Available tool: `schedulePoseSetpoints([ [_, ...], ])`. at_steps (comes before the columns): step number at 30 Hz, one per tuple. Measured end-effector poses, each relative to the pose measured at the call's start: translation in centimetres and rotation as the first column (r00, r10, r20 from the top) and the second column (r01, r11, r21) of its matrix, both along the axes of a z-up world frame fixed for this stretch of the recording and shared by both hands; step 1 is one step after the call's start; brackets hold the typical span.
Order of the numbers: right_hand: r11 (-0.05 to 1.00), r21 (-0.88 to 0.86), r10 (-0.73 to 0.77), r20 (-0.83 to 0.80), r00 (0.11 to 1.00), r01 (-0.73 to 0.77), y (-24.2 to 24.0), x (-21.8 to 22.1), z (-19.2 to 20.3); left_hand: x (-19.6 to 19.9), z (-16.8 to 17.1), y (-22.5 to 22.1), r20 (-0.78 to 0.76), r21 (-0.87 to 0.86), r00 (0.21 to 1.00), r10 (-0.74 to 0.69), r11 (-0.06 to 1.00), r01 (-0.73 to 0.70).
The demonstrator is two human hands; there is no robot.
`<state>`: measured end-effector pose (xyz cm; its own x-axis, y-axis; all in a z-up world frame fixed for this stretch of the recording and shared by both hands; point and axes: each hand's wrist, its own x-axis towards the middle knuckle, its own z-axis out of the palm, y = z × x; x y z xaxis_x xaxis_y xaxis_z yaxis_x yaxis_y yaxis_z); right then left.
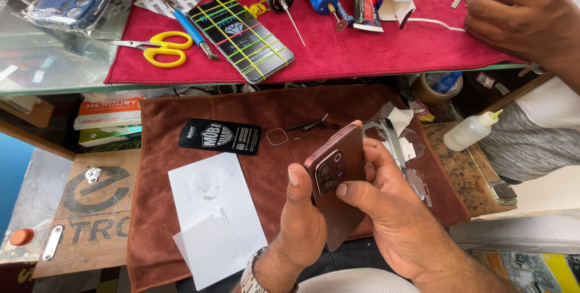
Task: The person cleans the speaker and charging port of a mobile phone using a white cloth and a thin tool.
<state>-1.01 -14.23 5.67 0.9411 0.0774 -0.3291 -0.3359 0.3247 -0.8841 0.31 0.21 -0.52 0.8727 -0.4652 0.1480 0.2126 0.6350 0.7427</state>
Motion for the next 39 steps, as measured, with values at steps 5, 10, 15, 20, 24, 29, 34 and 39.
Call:
schedulePoseSetpoints([
  [5,0.999,0.040,-0.012,0.012,1.000,0.012,0.2,0.2,0.1,-0.1,0.1,-0.1,-0.023,0.040,1.000,-0.005,0.999,0.006],
  [10,1.000,0.013,0.009,0.039,0.999,-0.009,0.1,0.3,0.0,0.0,0.1,-0.1,0.001,0.060,1.000,-0.010,0.998,0.010],
  [15,1.000,-0.001,-0.002,-0.008,1.000,0.002,0.0,0.0,0.2,0.3,0.3,0.0,-0.008,0.055,1.000,-0.004,0.998,0.004],
  [20,0.998,0.041,0.047,0.039,0.998,-0.048,-1.6,-0.2,-0.1,0.8,2.2,0.9,-0.187,-0.229,0.977,-0.100,0.972,0.056],
  [24,0.979,0.199,0.029,0.029,0.999,-0.034,-3.6,-0.4,-0.9,1.3,3.1,0.7,-0.143,-0.486,0.962,-0.234,0.863,0.138],
  [29,0.995,0.098,-0.029,0.107,0.994,0.019,-5.0,0.4,-1.6,1.5,3.5,0.9,-0.170,-0.475,0.963,-0.208,0.874,0.105],
  [34,0.397,-0.884,-0.091,0.228,0.969,0.245,-11.5,5.0,-5.6,4.1,2.3,2.8,-0.326,-0.190,0.939,-0.107,0.981,0.046],
  [39,0.103,-0.954,0.036,0.287,0.957,0.283,-18.6,7.8,-11.1,7.6,-2.4,4.5,-0.612,0.164,0.780,0.132,0.986,-0.038],
])
